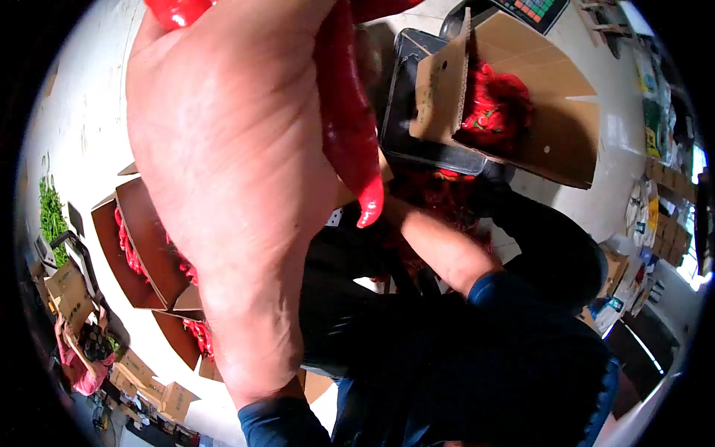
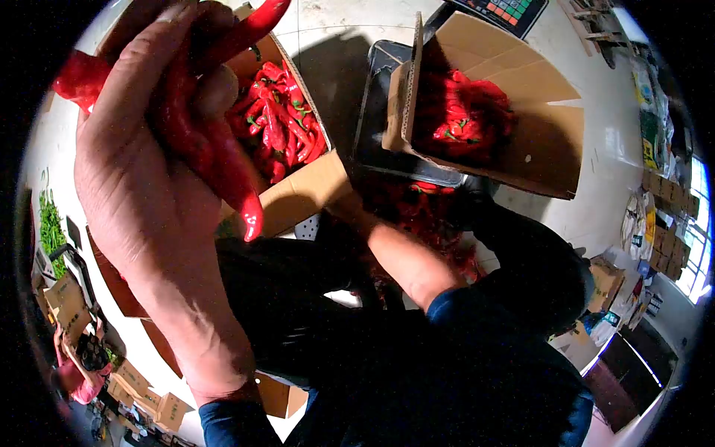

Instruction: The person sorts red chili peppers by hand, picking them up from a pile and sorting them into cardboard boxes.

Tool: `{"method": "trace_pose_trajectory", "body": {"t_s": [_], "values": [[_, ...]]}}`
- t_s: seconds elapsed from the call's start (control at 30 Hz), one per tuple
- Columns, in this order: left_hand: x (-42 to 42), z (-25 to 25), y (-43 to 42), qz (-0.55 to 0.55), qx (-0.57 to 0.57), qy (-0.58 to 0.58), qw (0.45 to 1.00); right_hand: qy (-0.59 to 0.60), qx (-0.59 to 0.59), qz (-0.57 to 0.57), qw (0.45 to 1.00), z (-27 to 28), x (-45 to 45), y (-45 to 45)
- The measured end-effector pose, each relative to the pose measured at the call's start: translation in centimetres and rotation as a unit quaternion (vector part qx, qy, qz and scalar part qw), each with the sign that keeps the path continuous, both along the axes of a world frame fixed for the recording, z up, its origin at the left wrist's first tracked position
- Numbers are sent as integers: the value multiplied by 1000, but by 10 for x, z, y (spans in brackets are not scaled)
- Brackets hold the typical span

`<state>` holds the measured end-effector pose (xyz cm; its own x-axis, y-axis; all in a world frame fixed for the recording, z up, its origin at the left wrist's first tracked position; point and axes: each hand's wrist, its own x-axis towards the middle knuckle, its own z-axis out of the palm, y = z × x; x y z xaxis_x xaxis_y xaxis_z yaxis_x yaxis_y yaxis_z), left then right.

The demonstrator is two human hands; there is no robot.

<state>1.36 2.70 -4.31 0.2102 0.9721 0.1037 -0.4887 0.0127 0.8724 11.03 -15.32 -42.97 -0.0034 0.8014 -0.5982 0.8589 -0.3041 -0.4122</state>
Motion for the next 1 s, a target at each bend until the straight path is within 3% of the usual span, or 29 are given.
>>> {"method": "trace_pose_trajectory", "body": {"t_s": [0.33, 0.53, 0.63, 1.0], "values": [[8, 6, -13, -8, -3, 37, 999, 26, 3, -26, 999, -4, 1, -5], [18, 10, -20, 18, -13, 72, 997, 53, -26, 63, 996, -2, -4, -23], [24, 12, -21, 32, -16, 97, 995, 29, -29, -7, 999, -3, -6, -19], [39, 2, -10, -15, -35, 90, 995, 36, -10, -57, 998, -17, -11, 5]]}}
